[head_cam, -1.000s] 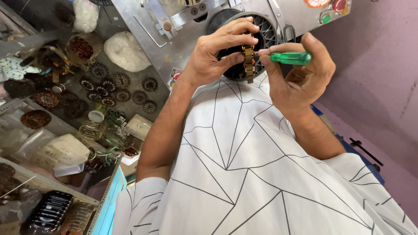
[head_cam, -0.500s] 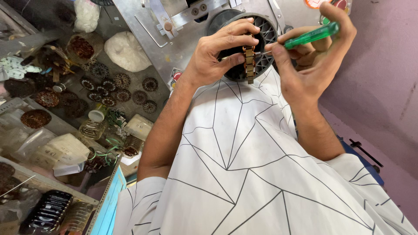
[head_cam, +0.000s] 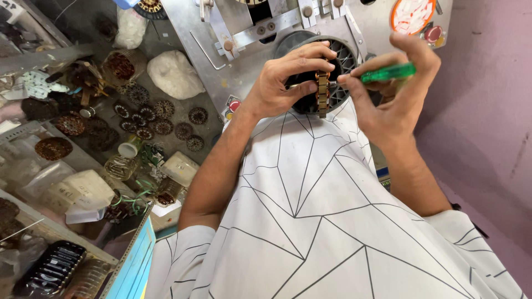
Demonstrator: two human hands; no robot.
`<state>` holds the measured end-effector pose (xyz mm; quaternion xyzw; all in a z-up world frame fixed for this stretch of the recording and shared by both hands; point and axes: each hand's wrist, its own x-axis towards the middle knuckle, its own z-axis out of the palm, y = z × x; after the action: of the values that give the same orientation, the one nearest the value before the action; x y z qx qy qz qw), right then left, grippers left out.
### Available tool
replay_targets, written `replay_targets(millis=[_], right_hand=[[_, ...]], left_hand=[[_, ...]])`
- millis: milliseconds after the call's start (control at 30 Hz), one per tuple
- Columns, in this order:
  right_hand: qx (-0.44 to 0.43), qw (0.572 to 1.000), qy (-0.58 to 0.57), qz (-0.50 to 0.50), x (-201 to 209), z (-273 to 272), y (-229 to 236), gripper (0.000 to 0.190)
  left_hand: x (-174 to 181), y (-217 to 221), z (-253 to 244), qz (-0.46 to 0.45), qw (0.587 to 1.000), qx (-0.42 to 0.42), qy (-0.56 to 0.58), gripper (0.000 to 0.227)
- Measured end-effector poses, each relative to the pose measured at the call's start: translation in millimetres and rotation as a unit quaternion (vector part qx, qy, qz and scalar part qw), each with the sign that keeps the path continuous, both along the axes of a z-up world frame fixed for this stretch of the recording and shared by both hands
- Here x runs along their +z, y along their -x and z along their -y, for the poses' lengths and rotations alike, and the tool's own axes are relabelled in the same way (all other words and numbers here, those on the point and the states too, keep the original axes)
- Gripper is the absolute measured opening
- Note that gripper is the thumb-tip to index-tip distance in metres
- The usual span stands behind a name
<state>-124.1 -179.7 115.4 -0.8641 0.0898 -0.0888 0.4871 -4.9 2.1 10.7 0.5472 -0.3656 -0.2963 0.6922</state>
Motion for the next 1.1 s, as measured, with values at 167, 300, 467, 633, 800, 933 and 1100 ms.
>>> replay_targets(millis=[167, 300, 467, 633, 800, 933, 1100], right_hand=[[-0.002, 0.997, 0.01, 0.074, -9, -11, 8, 0.071], [-0.002, 0.997, -0.064, 0.034, -11, 4, 7, 0.07], [0.049, 0.991, -0.128, 0.002, -18, 31, -8, 0.076], [0.073, 0.996, -0.034, 0.03, -12, 25, -3, 0.078], [0.046, 0.988, 0.088, 0.122, -13, 8, -1, 0.079], [0.031, 0.986, 0.051, 0.158, -9, 0, -3, 0.075], [0.007, 0.995, 0.042, 0.094, -10, 10, -12, 0.04]], left_hand=[[2, 0, 0, 0.002, 1.0, 0.006, -0.008, 0.031], [-1, -1, 0, 0.009, 1.0, 0.005, -0.005, 0.037], [-5, 5, 4, 0.01, 1.0, 0.01, -0.011, 0.035], [-4, 5, 4, 0.011, 1.0, 0.014, -0.005, 0.035], [5, 2, 2, 0.013, 1.0, 0.018, -0.007, 0.038], [21, 2, 1, -0.009, 1.0, 0.024, -0.009, 0.042], [20, 11, 5, -0.085, 0.996, 0.038, 0.0, 0.045]])
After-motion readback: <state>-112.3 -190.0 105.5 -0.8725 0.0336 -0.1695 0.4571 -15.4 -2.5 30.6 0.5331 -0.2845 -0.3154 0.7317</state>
